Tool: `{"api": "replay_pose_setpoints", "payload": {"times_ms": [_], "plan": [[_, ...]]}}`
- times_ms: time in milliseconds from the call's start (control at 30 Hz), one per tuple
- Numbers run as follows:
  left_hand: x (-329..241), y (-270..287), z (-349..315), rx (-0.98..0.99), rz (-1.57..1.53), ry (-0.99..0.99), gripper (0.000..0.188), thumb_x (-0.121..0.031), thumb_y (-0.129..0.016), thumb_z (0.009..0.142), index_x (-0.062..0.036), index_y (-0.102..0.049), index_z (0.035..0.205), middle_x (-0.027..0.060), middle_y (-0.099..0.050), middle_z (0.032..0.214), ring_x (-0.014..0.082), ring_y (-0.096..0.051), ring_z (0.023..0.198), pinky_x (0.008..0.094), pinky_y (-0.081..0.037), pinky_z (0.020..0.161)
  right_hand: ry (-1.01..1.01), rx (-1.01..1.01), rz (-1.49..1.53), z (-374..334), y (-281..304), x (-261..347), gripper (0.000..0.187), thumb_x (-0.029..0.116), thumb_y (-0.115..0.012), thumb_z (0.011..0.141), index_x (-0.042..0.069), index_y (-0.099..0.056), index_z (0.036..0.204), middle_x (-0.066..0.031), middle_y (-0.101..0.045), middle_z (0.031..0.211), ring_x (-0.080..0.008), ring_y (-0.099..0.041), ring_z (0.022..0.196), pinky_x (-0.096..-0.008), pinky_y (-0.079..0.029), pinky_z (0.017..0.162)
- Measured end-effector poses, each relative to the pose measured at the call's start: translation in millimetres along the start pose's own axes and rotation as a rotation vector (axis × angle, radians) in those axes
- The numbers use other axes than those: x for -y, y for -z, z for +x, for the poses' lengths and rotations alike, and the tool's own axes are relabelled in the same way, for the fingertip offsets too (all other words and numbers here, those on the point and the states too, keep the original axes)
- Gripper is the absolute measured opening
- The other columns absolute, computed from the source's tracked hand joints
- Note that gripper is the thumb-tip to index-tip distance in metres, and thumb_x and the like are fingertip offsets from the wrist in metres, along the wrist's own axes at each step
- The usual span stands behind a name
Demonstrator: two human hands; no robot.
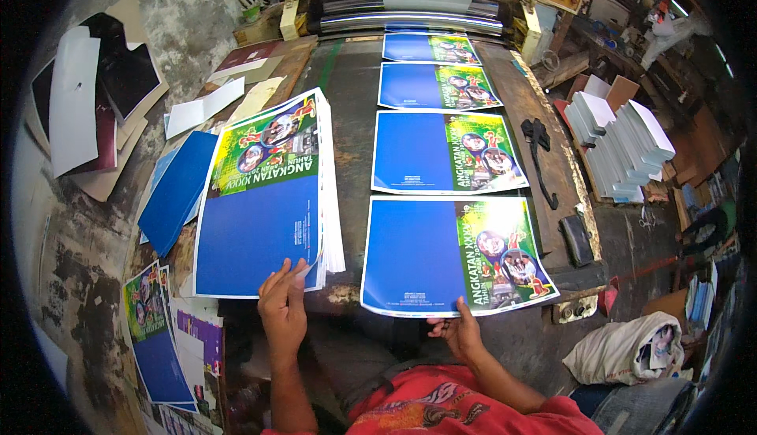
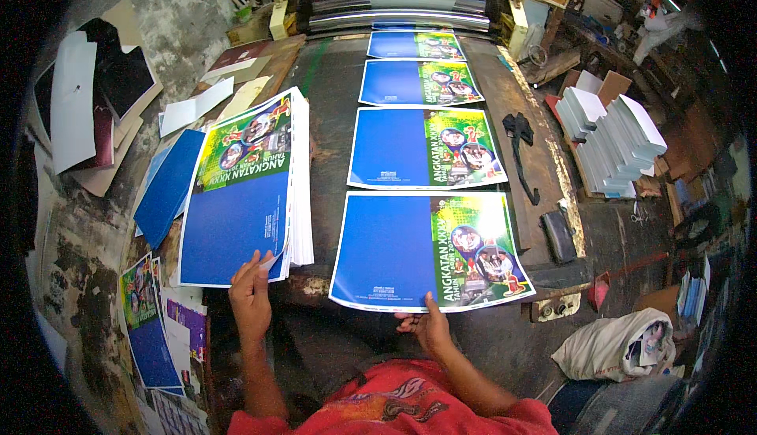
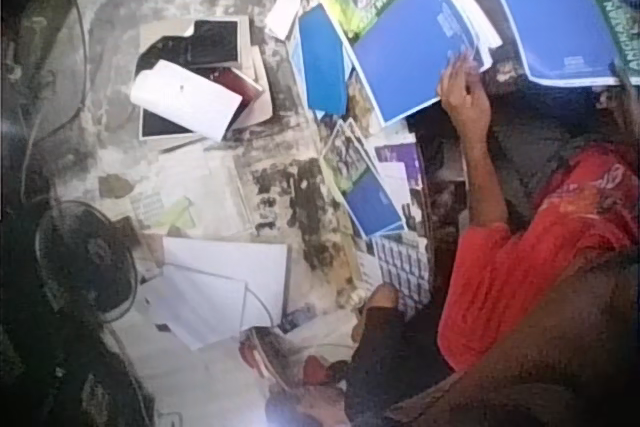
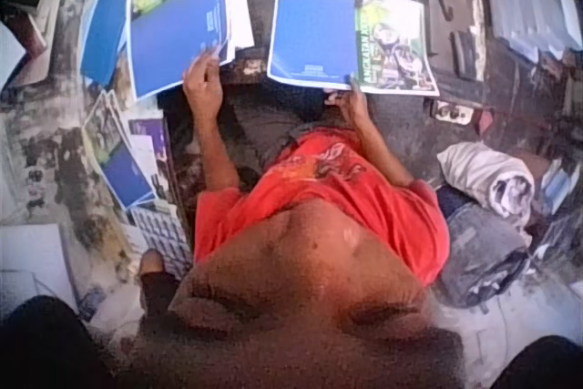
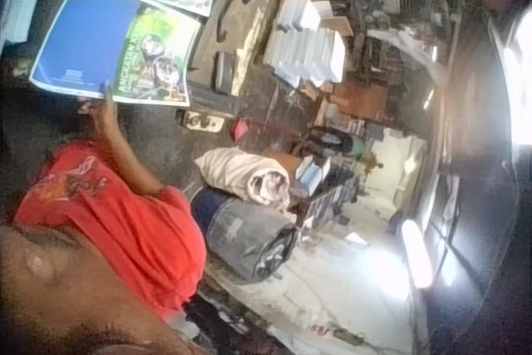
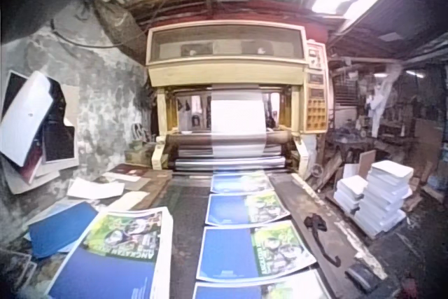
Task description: The person organizes printed paper covers on a workstation by hand, lifting them from the machine bed and placing them onto a stack.
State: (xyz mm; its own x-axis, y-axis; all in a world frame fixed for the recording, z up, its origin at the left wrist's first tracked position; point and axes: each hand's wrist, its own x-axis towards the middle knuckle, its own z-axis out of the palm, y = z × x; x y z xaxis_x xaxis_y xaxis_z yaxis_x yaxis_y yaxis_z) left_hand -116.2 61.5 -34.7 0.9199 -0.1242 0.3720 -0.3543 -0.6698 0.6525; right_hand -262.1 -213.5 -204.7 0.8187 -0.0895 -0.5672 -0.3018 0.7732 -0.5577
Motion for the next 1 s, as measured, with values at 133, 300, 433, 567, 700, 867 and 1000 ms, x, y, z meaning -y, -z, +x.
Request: {"api": "replay_pose_setpoints", "payload": {"times_ms": [133,300,433,567,700,867,1000], "plan": [[2.7,1.4,8.5,-0.242,-0.540,0.529,0.045,-0.038,-0.051,0.100,0.0037,-0.068,0.099,0.0127,-0.070,0.098,0.0251,-0.061,0.106,0.0342,-0.041,0.097,0.087,-0.101,0.073,14.0,-6.7,-2.6,0.058,0.053,-0.038,0.099,-0.002,-0.052,0.113,-0.0200,-0.066,0.090,-0.0198,-0.060,0.064,-0.0404,-0.057,0.065],[-5.8,5.3,6.7,-0.351,-0.485,0.355,0.045,-0.036,-0.047,0.102,0.0037,-0.069,0.095,0.0148,-0.070,0.097,0.0227,-0.063,0.098,0.0340,-0.041,0.098,0.199,-0.191,0.063,13.7,-17.6,-3.6,0.045,0.045,-0.040,0.100,0.008,-0.043,0.126,-0.0169,-0.064,0.102,-0.0182,-0.059,0.068,-0.0383,-0.057,0.065],[-16.5,0.5,-5.5,-0.020,-0.194,-0.060,0.030,-0.031,-0.054,0.097,-0.0075,-0.072,0.094,0.0083,-0.072,0.101,0.0270,-0.066,0.101,0.0468,-0.035,0.103,0.249,-0.195,0.030,-0.3,-30.2,9.1,0.058,0.048,-0.041,0.098,0.012,-0.030,0.142,-0.0155,-0.058,0.117,-0.0193,-0.059,0.079,-0.0381,-0.056,0.067],[-27.9,4.4,-13.5,0.284,-0.265,-0.288,0.028,-0.037,-0.063,0.090,-0.0116,-0.075,0.088,0.0028,-0.073,0.103,0.0274,-0.062,0.112,0.0543,-0.021,0.111,0.229,0.004,0.068,-13.7,-41.4,37.6,0.069,0.055,-0.046,0.094,0.011,-0.028,0.145,-0.0154,-0.057,0.118,-0.0208,-0.060,0.085,-0.0395,-0.057,0.067],[-42.1,6.1,-21.1,0.428,-0.076,-0.428,0.035,-0.046,-0.065,0.086,-0.0126,-0.076,0.082,0.0008,-0.070,0.112,0.0296,-0.051,0.128,0.0565,-0.009,0.115,0.209,0.218,0.049,-22.7,-35.0,58.9,0.061,0.045,-0.058,0.090,-0.003,-0.046,0.125,-0.0139,-0.062,0.092,-0.0217,-0.064,0.074,-0.0383,-0.060,0.060],[-30.9,4.3,-14.8,0.153,0.067,-0.323,0.059,-0.052,-0.065,0.084,-0.0060,-0.064,0.120,0.0136,-0.052,0.140,0.0380,-0.034,0.139,0.0577,-0.015,0.115,-0.005,0.033,0.059,-14.3,-8.8,33.1,0.026,0.024,-0.062,0.091,0.001,-0.056,0.101,-0.0079,-0.059,0.071,-0.0167,-0.057,0.056,-0.0374,-0.055,0.054],[-5.7,0.0,-7.7,0.084,0.323,-0.214,0.053,-0.038,-0.069,0.084,-0.0052,-0.060,0.125,0.0148,-0.052,0.139,0.0348,-0.039,0.137,0.0530,-0.023,0.113,-0.115,-0.003,-0.015,-20.9,11.4,-5.9,0.032,0.032,-0.058,0.095,0.001,-0.057,0.099,-0.0097,-0.061,0.069,-0.0191,-0.061,0.060,-0.0399,-0.055,0.060]]}}
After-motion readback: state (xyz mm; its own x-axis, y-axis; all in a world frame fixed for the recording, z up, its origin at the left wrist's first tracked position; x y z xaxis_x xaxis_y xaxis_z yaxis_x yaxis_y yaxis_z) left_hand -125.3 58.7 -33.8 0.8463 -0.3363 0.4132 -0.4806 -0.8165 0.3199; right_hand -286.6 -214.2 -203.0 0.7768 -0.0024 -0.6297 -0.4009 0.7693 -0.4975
